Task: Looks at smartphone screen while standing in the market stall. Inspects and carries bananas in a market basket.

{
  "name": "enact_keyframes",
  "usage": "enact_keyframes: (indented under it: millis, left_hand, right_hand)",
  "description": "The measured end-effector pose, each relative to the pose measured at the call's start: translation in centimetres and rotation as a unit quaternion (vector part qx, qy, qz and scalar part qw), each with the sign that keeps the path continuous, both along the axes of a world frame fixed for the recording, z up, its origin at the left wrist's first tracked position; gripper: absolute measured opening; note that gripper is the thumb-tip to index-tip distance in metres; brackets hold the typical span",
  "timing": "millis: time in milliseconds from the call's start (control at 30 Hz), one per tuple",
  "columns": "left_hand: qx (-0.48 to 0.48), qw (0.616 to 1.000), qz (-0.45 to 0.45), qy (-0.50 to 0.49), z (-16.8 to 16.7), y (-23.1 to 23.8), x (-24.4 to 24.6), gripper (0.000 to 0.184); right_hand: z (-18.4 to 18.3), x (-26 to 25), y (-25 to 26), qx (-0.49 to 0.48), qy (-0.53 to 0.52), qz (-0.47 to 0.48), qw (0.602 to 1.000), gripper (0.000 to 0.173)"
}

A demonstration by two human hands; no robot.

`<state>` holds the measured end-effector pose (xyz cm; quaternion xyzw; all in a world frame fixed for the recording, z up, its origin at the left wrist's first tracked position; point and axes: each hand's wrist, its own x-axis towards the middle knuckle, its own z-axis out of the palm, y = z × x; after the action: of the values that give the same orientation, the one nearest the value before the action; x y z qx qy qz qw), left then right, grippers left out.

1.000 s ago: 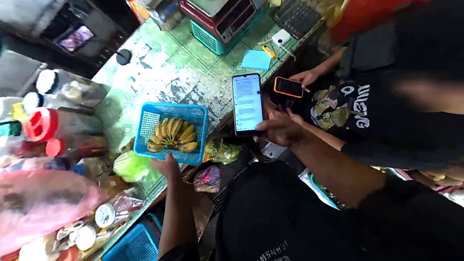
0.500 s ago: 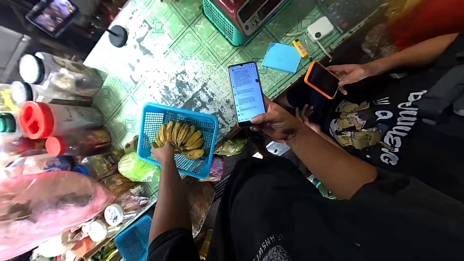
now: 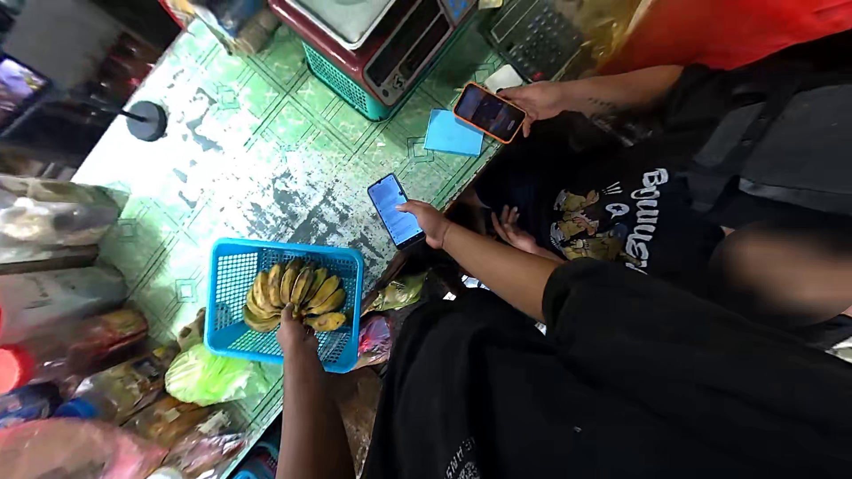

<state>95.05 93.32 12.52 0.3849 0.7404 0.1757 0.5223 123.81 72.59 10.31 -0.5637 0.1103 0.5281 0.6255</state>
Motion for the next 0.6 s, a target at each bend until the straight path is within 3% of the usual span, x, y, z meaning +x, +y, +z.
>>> enact_keyframes:
  millis: [100,233,300,400,533,600]
  left_hand:
    - [-0.034,0.999,0.016,-0.037,0.8,0.8,-0.3,0.047]
    - [-0.036,0.995,-0.004,-0.095,1.2,1.6,-0.8,0.024]
    - [-0.007,0.994,-0.021,-0.106,1.1,1.6,-0.7,0.024]
    - [0.045,0.995,-0.027,-0.089,1.3,1.5,-0.1,0.015]
    - [0.102,0.993,-0.024,-0.057,5.2,1.6,0.5,0.022]
    - [0.132,0.988,-0.043,-0.072,8.5,1.1,-0.6,0.02]
  right_hand:
    - [-0.5,0.7,0.9,-0.067,-0.067,0.025,0.995,0.059]
    - [-0.4,2.3,1.4,-0.099,-0.169,0.119,0.973,0.061]
    - [-0.2,2.6,0.8,-0.119,-0.219,0.148,0.957,0.069]
    - [-0.5,2.6,-0.9,-0.112,-0.242,0.137,0.954,0.064]
    - [1.0,1.8,-3.0,-0.164,-0.268,0.134,0.94,0.066]
    - [2.8,0.5,-3.6,-0.132,-0.268,0.145,0.943,0.063]
